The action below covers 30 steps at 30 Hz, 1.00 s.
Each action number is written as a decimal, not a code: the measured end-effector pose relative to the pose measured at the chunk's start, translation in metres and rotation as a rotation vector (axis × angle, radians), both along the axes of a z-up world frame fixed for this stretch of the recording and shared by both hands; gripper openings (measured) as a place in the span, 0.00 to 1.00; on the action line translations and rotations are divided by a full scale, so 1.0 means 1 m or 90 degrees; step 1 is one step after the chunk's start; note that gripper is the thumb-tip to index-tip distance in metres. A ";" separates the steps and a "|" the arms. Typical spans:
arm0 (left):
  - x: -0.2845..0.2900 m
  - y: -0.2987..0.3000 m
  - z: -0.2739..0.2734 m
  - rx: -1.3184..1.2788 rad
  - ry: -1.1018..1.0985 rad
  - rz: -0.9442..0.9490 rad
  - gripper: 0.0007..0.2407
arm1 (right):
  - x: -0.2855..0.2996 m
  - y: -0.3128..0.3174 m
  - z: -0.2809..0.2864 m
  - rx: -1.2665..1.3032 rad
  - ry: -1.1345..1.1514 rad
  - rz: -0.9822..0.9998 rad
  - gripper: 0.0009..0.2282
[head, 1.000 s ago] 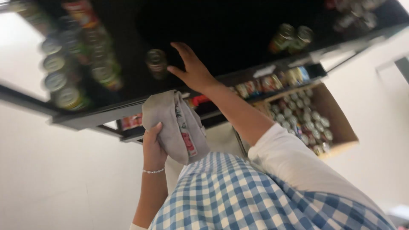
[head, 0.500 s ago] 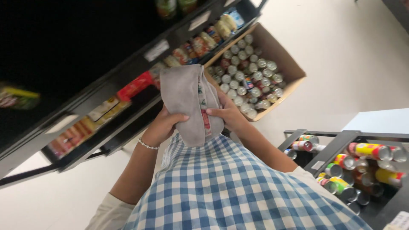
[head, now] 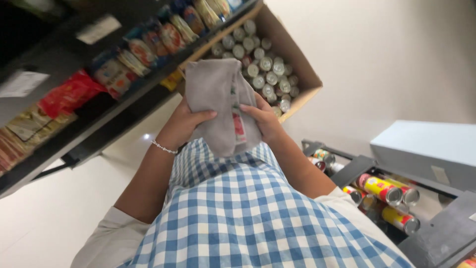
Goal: Wiping canned goods with a cloth and arranging them neatly on a grocery store shelf.
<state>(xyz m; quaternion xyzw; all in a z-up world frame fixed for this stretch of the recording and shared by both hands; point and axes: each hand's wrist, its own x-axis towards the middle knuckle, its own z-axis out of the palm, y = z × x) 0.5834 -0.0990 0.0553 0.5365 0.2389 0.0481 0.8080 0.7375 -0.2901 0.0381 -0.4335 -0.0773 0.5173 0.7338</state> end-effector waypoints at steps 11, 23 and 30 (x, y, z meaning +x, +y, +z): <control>0.015 0.017 -0.102 0.099 0.221 0.205 0.16 | 0.058 -0.026 -0.259 -0.323 -0.337 0.098 0.16; 0.018 0.054 -0.112 0.538 0.476 0.083 0.21 | 0.220 -0.127 -0.351 -0.669 -0.684 -0.274 0.05; 0.027 0.061 -0.119 0.558 0.382 0.034 0.35 | 0.196 -0.142 -0.339 -0.749 -0.721 -0.096 0.05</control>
